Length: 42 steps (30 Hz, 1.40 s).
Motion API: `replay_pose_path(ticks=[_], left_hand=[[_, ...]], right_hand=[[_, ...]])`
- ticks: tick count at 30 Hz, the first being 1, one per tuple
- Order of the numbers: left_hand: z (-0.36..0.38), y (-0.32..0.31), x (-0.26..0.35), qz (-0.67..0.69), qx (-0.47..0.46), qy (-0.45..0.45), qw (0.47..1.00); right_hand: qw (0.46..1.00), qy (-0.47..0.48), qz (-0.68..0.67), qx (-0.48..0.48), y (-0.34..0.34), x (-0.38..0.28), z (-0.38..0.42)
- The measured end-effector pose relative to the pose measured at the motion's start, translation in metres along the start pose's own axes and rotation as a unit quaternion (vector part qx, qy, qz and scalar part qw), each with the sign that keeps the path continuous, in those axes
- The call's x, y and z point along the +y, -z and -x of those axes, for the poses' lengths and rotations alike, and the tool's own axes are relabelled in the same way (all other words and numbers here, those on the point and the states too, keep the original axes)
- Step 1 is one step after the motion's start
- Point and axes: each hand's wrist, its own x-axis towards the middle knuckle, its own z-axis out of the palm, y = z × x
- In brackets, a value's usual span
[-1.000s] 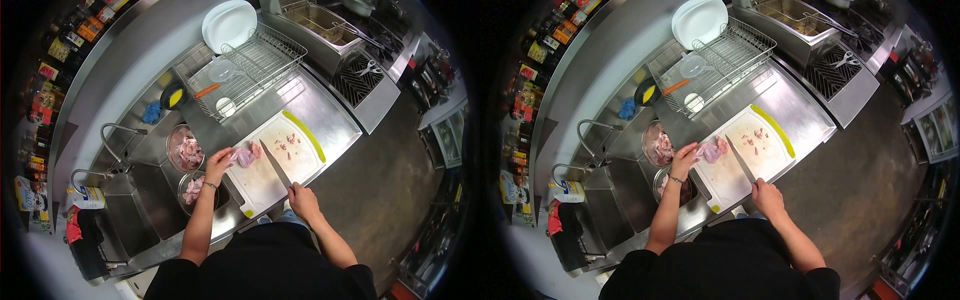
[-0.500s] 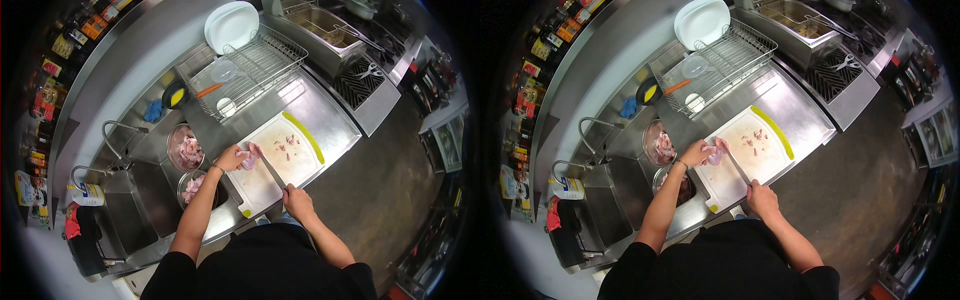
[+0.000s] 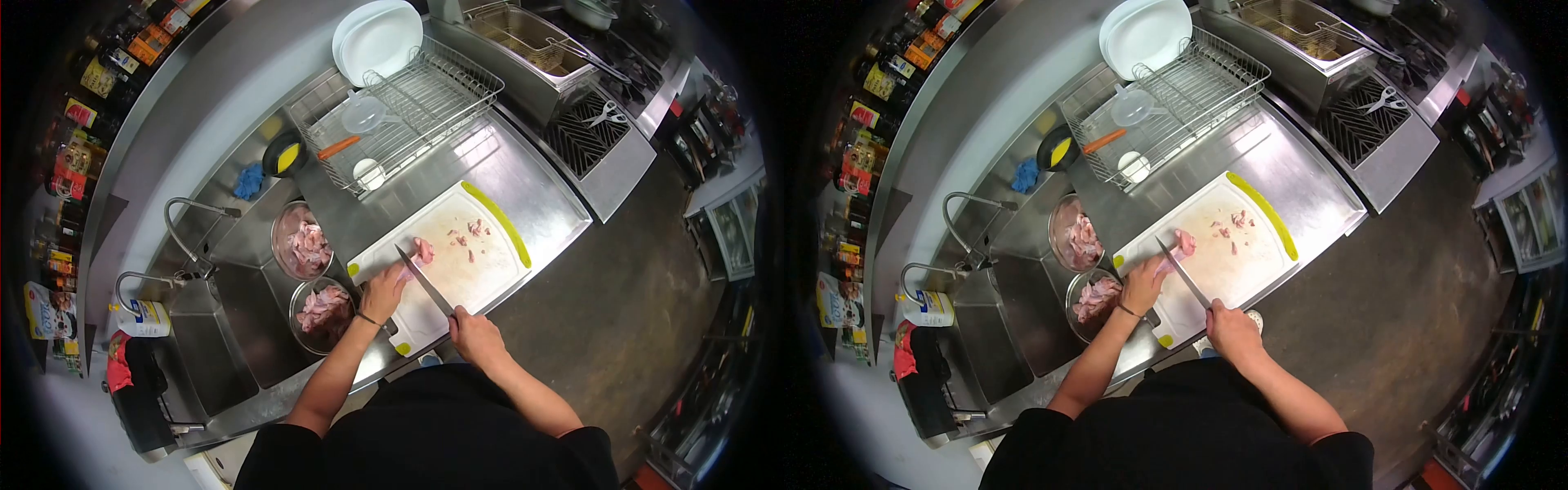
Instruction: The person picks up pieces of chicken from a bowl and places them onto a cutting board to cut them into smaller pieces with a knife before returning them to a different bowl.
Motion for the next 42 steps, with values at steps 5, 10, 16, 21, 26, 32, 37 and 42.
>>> replay_pose_path(ticks=[5, 10, 16, 21, 26, 32, 37, 42], left_hand=[[0.021, -0.022, -0.020, -0.021, 0.065, -0.039, 0.997], [0.028, -0.026, -0.022, -0.058, 0.091, -0.060, 0.992], [0.029, -0.031, -0.026, -0.053, 0.117, -0.078, 0.989], [0.028, -0.040, -0.026, -0.064, 0.134, -0.043, 0.988], [0.029, -0.043, -0.030, -0.048, 0.154, -0.057, 0.985], [0.025, -0.026, -0.020, -0.016, 0.107, -0.002, 0.994], [0.030, -0.033, -0.024, -0.045, 0.095, 0.027, 0.994], [0.027, -0.029, -0.024, -0.052, 0.112, 0.025, 0.992]], right_hand=[[0.999, 0.011, 0.038, -0.009, -0.003, 0.000, 0.000], [0.997, 0.013, 0.073, -0.021, -0.021, -0.007, -0.015], [0.998, 0.035, 0.056, 0.021, -0.043, -0.015, -0.054], [0.999, 0.036, 0.007, 0.039, -0.045, -0.012, -0.069], [0.997, -0.006, 0.047, -0.067, -0.014, -0.006, -0.033], [0.997, 0.052, 0.046, -0.032, -0.035, -0.017, -0.068], [0.992, 0.099, 0.078, 0.010, -0.047, -0.028, -0.100], [0.989, 0.126, 0.071, 0.003, -0.048, -0.033, -0.115]])
